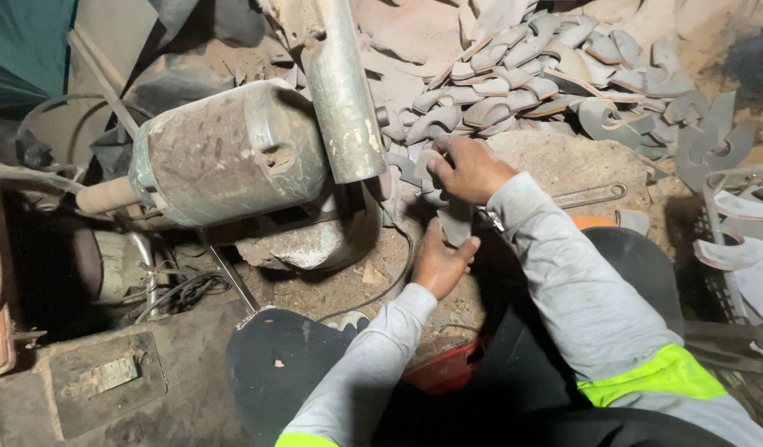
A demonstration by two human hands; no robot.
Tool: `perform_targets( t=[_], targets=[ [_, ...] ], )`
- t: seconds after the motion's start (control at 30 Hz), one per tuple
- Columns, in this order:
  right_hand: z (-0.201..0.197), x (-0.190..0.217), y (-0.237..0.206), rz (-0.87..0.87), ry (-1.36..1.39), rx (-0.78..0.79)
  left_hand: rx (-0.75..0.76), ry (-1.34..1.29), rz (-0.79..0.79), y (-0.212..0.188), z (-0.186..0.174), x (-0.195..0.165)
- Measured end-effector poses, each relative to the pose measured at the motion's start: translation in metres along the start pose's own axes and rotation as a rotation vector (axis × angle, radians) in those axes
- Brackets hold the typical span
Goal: The person sits on the floor and uses a bench grinder to smooth the edges of multiple grey sandals. They hold each sandal against the rotating wheel, turning it to grind different sides, then place the finished items into a pile.
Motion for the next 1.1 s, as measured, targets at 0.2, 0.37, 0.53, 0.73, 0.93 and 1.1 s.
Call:
perform_targets(
  t=[0.2, 0.37, 0.53, 0.73, 0.93, 1.1],
  targets=[
    [-0.002, 0.002, -0.014, -0.025, 0.181, 0.129, 0.087, -0.353, 0.016, 0.021, 0.021, 0.022],
    [-0.005, -0.002, -0.011, 0.071, -0.024, 0.12, 0.163, -0.615, 0.11, 0.04, 0.04, 0.037],
    [-0.003, 0.019, -0.007, -0.087, -0.051, 0.054, 0.249, -0.878, 0.136, 0.069, 0.062, 0.027],
    [-0.007, 0.046, -0.004, -0.139, -0.408, -0.064, 0.511, -1.14, 0.246, 0.092, 0.077, -0.022],
    [-0.009, 0.057, 0.0, -0.104, -0.507, -0.058, 0.544, -1.067, 0.253, 0.115, 0.083, -0.052],
    [-0.016, 0.075, 0.001, -0.27, -0.539, -0.163, 0.579, -1.12, 0.231, 0.118, 0.085, -0.069]
  ],
)
Point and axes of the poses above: each hand's wrist, its own y-axis towards the middle knuckle, its own z-axis out of the palm, x = y × z, the point moved 7 cm from there along y, towards the middle knuckle, and after that the axes turned 3 degrees about y, right-handed, at the moved point
